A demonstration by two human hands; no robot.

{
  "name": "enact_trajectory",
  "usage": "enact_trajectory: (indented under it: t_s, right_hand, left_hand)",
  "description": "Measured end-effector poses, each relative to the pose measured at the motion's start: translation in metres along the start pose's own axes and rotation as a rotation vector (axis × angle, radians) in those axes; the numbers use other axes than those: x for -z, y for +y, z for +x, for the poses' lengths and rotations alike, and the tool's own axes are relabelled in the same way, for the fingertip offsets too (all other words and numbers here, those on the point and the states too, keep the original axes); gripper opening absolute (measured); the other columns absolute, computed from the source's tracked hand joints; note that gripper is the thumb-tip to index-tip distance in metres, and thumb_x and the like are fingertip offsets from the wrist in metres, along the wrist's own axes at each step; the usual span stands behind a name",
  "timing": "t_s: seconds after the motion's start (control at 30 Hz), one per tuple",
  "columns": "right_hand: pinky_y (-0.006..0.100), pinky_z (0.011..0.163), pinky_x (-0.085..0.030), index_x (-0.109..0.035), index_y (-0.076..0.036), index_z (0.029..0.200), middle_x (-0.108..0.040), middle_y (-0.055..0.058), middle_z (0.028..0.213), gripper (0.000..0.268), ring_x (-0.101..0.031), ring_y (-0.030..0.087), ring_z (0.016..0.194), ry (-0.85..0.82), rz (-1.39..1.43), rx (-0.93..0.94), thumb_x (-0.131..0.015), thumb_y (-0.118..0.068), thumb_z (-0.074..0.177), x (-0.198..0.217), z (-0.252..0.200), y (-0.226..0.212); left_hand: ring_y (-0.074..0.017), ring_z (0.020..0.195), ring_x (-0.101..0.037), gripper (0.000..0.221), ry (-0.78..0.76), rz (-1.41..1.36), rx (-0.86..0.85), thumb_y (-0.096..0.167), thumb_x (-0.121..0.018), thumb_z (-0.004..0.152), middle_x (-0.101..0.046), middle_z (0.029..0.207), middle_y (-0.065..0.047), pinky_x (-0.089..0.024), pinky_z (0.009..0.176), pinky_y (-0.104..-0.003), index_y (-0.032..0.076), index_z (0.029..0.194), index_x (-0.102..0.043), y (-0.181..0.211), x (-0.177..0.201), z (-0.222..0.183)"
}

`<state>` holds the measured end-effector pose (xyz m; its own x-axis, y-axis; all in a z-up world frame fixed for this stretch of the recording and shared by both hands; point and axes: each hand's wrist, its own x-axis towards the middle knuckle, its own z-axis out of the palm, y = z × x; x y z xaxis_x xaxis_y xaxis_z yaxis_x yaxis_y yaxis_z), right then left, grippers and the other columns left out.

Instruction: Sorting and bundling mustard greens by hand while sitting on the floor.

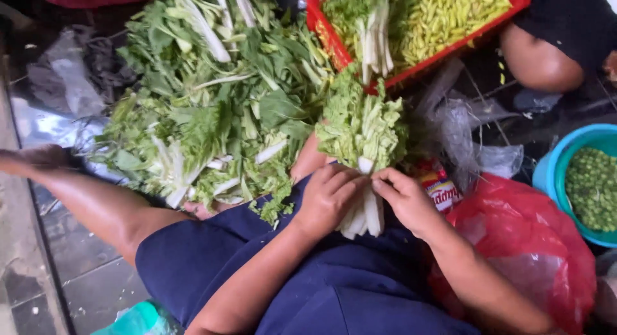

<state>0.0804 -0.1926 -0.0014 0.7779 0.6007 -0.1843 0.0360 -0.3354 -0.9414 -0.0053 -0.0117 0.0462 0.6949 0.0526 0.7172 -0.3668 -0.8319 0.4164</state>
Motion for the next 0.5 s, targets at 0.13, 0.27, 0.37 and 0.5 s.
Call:
enact_trajectory:
  t_s: [0.13, 0.27, 0.37, 0.5]
  right_hand:
    - [0.037, 0.094, -0.052, -0.073, -0.009, 0.104, -0.073, 0.000, 0.093, 0.013, -0.061, 0.010, 0.094, 0.001, 0.127, -0.099, -0.060, -0.012, 0.102, -0.002, -0.005, -0.005]
    - [0.037, 0.097, -0.053, -0.075, -0.007, 0.106, -0.075, 0.001, 0.096, 0.014, -0.064, 0.011, 0.097, 0.003, 0.197, -0.085, -0.062, -0.011, 0.100, -0.007, -0.001, 0.009]
    - [0.036, 0.096, -0.053, -0.074, -0.008, 0.105, -0.074, 0.000, 0.095, 0.013, -0.062, 0.009, 0.097, -0.009, 0.175, -0.053, -0.062, -0.010, 0.100, -0.005, -0.003, -0.007]
    - [0.037, 0.094, -0.055, -0.076, -0.006, 0.105, -0.077, 0.005, 0.095, 0.012, -0.065, 0.011, 0.097, 0.000, 0.098, 0.002, -0.066, -0.011, 0.098, 0.001, -0.005, -0.012]
  left_hand:
    - [-0.0258, 0.086, -0.066, 0.016, -0.008, 0.070, -0.078, 0.020, -0.063, 0.101, -0.069, 0.093, -0.004, -0.053, 0.072, -0.033, 0.012, 0.106, -0.076, 0.000, -0.003, -0.003]
    - [-0.0248, 0.092, -0.065, 0.018, -0.103, 0.121, -0.083, 0.015, -0.064, 0.100, -0.069, 0.094, -0.001, -0.049, 0.074, -0.034, 0.012, 0.113, -0.076, 0.000, 0.005, -0.001]
    - [-0.0256, 0.084, -0.063, 0.021, -0.025, 0.187, -0.169, 0.015, -0.055, 0.102, -0.068, 0.090, -0.003, -0.045, 0.073, -0.037, 0.011, 0.095, -0.074, 0.002, 0.004, 0.005]
    - [-0.0246, 0.085, -0.064, 0.017, -0.020, 0.245, -0.198, 0.016, -0.058, 0.099, -0.067, 0.088, -0.002, -0.046, 0.080, -0.041, 0.014, 0.090, -0.073, 0.003, 0.005, 0.006]
